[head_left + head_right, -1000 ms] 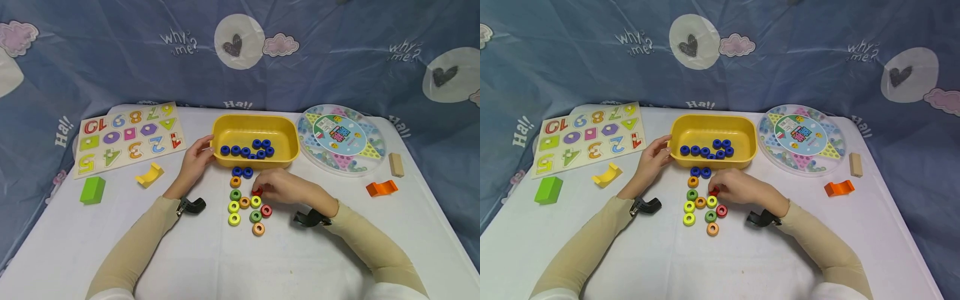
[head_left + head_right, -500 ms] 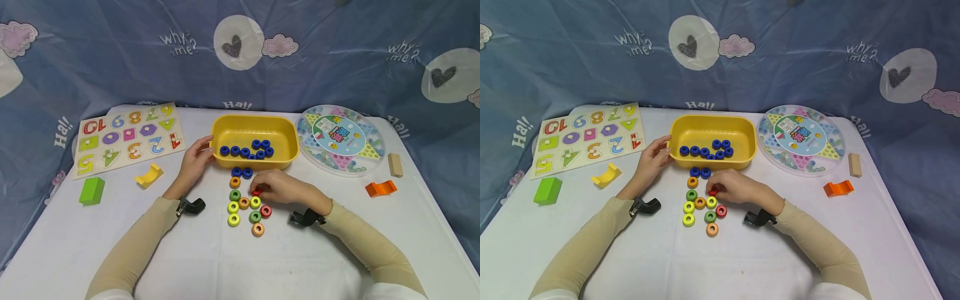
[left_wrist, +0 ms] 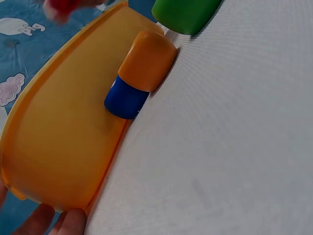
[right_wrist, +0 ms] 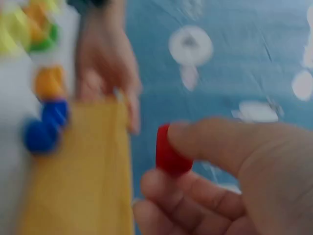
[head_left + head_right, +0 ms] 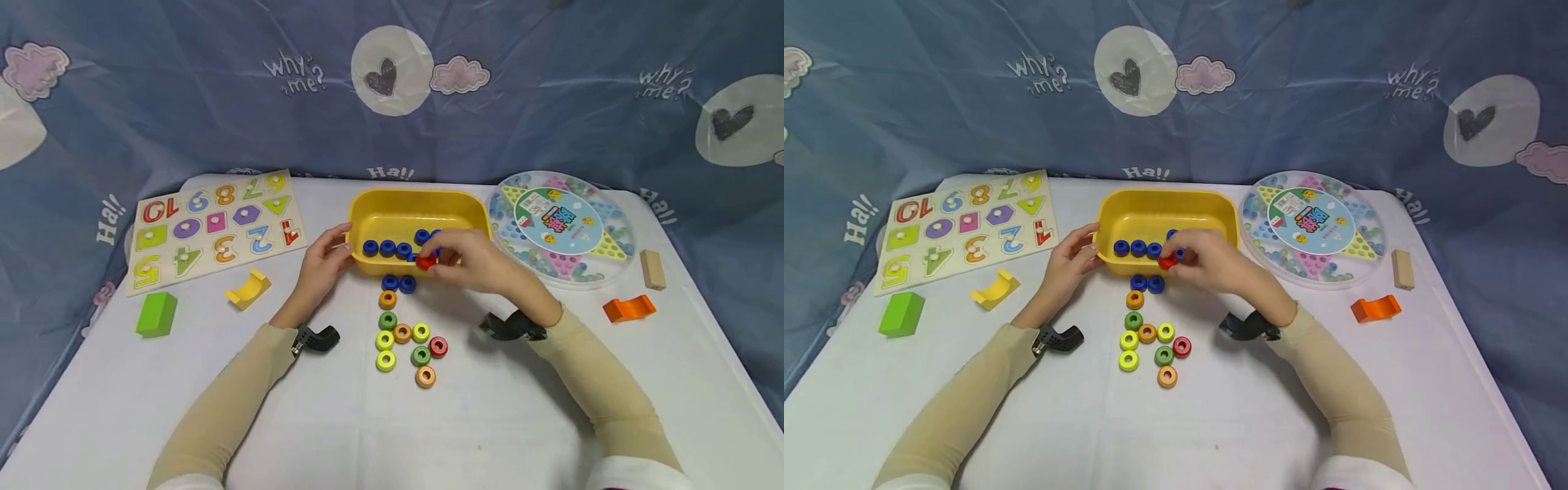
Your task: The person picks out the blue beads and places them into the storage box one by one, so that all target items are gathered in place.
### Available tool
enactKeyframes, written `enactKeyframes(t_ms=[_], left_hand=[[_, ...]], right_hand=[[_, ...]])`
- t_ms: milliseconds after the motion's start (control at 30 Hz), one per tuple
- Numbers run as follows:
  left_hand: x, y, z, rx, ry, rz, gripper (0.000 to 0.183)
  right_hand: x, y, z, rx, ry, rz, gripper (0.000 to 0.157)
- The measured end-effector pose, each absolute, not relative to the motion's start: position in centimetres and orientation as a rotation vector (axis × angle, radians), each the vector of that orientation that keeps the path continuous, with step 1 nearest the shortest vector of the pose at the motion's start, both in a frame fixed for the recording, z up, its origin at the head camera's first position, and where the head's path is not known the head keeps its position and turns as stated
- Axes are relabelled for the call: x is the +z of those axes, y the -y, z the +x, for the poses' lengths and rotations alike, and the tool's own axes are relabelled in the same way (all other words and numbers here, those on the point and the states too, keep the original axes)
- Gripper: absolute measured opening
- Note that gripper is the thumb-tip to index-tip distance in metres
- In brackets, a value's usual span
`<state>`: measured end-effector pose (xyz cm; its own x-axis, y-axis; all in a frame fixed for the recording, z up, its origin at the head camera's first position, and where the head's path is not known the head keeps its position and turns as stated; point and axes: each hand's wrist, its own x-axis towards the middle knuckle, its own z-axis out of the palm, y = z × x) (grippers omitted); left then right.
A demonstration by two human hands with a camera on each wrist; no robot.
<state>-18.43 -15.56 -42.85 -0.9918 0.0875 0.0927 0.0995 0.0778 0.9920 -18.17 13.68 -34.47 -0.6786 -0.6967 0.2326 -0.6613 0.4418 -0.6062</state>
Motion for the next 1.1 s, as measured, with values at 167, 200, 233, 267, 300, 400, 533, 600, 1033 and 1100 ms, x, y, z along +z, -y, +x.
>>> enactKeyframes(t_ms=[167, 200, 233, 267, 300, 400, 533, 600, 1033, 1100], left_hand=[[-42.9, 15.5, -18.4, -2.104, 2.311, -0.187, 0.043], [-42.9, 15.5, -18.4, -2.104, 2.313, -0.186, 0.043], [-42.9, 15.5, -18.4, -2.103, 2.318, -0.186, 0.043], [-43.0, 15.5, -18.4, -2.1, 2.322, -0.185, 0.043], [-43.0, 15.5, -18.4, -2.097, 2.326, -0.187, 0.042], [-43.1, 15.3, -18.4, -2.09, 2.334, -0.187, 0.042], [-43.1, 15.1, -18.4, -2.097, 2.334, -0.183, 0.042], [-43.0, 15.0, -18.4, -2.091, 2.337, -0.18, 0.042], [-42.8, 15.4, -18.4, -2.091, 2.325, -0.177, 0.042], [-42.8, 15.4, -18.3, -2.091, 2.323, -0.181, 0.042]], right_hand=[[-35.0, -14.2, -22.2, -1.074, -2.898, -0.887, 0.016], [-35.5, -14.2, -22.9, -1.046, -2.94, -0.83, 0.016], [-36.0, -14.1, -23.5, -1.013, -2.975, -0.789, 0.015], [-36.4, -14.0, -24.0, -0.985, -3.001, -0.755, 0.015], [-36.7, -14.0, -24.3, -0.947, -3.028, -0.737, 0.014], [-37.4, -13.7, -25.1, -0.846, -3.083, -0.705, 0.013], [-37.8, -13.6, -25.6, -0.748, -3.073, -0.704, 0.015], [-37.9, -13.6, -25.8, -0.712, -3.028, -0.735, 0.018], [-38.0, -13.1, -26.0, -0.713, -2.948, -0.787, 0.032], [-37.9, -13.1, -25.8, -0.745, -2.973, -0.837, 0.032]])
